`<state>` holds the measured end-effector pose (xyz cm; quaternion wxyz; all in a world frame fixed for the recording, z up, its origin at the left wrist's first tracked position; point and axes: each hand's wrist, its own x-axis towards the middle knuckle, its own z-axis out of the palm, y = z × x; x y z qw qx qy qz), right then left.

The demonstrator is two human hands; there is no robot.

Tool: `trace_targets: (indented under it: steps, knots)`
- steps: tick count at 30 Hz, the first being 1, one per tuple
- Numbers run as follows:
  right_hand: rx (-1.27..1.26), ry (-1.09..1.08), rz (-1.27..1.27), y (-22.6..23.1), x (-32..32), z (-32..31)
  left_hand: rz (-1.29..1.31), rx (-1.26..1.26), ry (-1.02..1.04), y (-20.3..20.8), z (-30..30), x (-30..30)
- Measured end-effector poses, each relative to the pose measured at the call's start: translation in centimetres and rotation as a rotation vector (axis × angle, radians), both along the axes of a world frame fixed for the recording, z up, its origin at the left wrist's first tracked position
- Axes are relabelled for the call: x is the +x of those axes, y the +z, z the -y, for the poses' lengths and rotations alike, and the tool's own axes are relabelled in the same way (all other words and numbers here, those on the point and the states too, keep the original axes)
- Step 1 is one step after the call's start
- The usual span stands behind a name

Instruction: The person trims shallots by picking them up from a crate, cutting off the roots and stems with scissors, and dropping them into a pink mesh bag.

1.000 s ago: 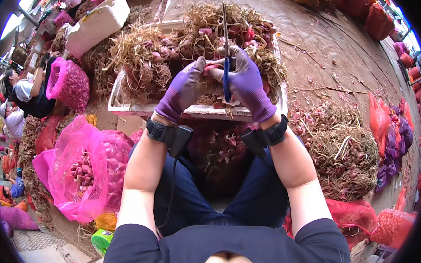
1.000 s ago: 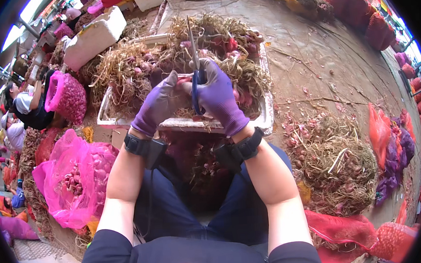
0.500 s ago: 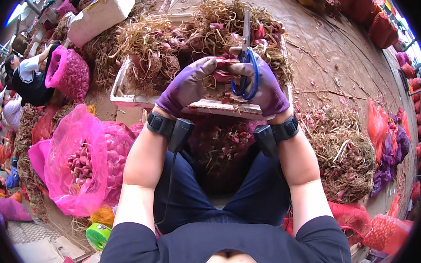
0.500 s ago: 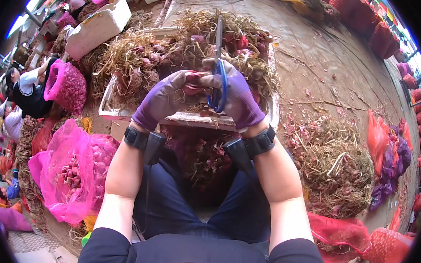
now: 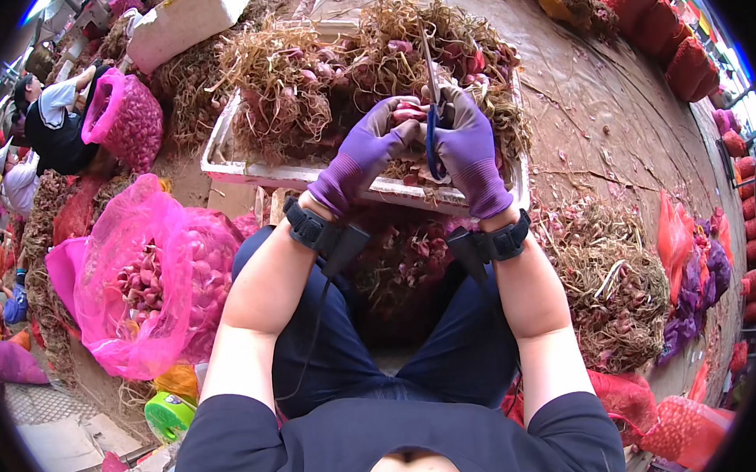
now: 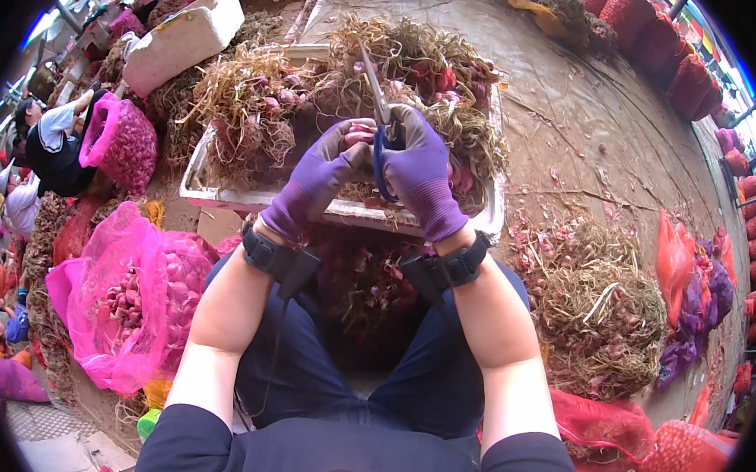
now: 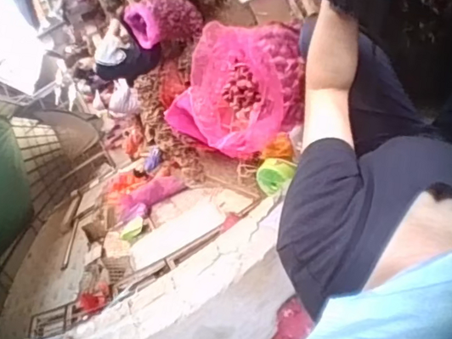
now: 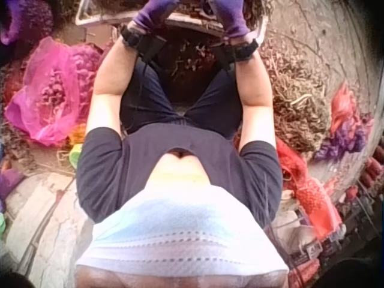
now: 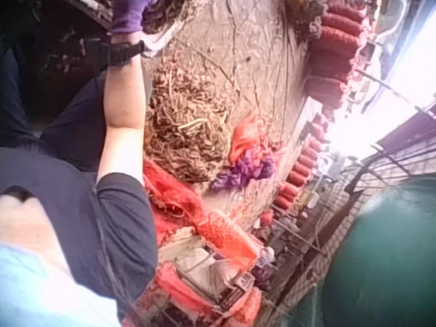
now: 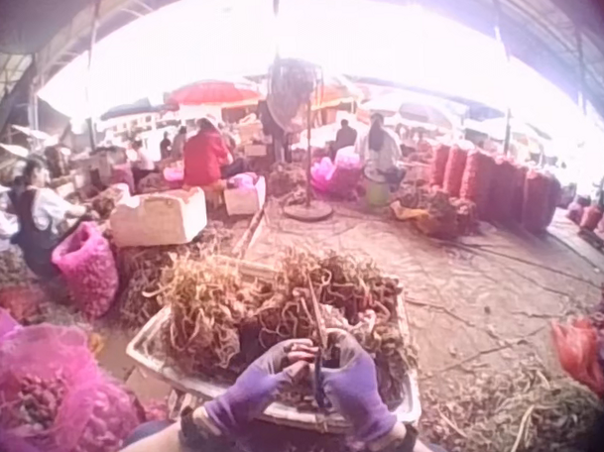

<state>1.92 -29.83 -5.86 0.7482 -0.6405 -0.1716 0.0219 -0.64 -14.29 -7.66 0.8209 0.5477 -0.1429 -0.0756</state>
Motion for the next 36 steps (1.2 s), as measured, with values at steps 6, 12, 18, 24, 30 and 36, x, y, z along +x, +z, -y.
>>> trace_targets:
  steps: [6, 12, 18, 24, 30, 36]
  knots:
    - [0.103, 0.127, -0.306, 2.1, -0.4, 1.3, -0.019, -0.102, -0.270, 0.5, -1.9, 0.6]
    - [0.354, 0.237, -0.486, 2.8, -0.9, 0.8, -0.078, -0.452, -0.417, -0.5, -3.8, 1.1]
    - [0.009, -0.166, -0.042, -0.2, 0.4, -0.1, -0.189, -0.309, -0.162, 0.4, -3.0, 1.0]
    - [0.062, -0.025, -0.023, -0.5, 0.0, -0.5, -0.049, 0.080, -0.002, -0.1, -1.6, 0.7]
    - [0.113, -0.060, -0.116, 0.5, -0.5, -0.4, 0.034, 0.176, 0.141, -0.3, -0.9, 0.7]
    - [0.305, -0.054, -0.341, 1.9, -1.6, -1.1, 0.172, 0.286, 0.429, 0.4, 0.0, -0.3]
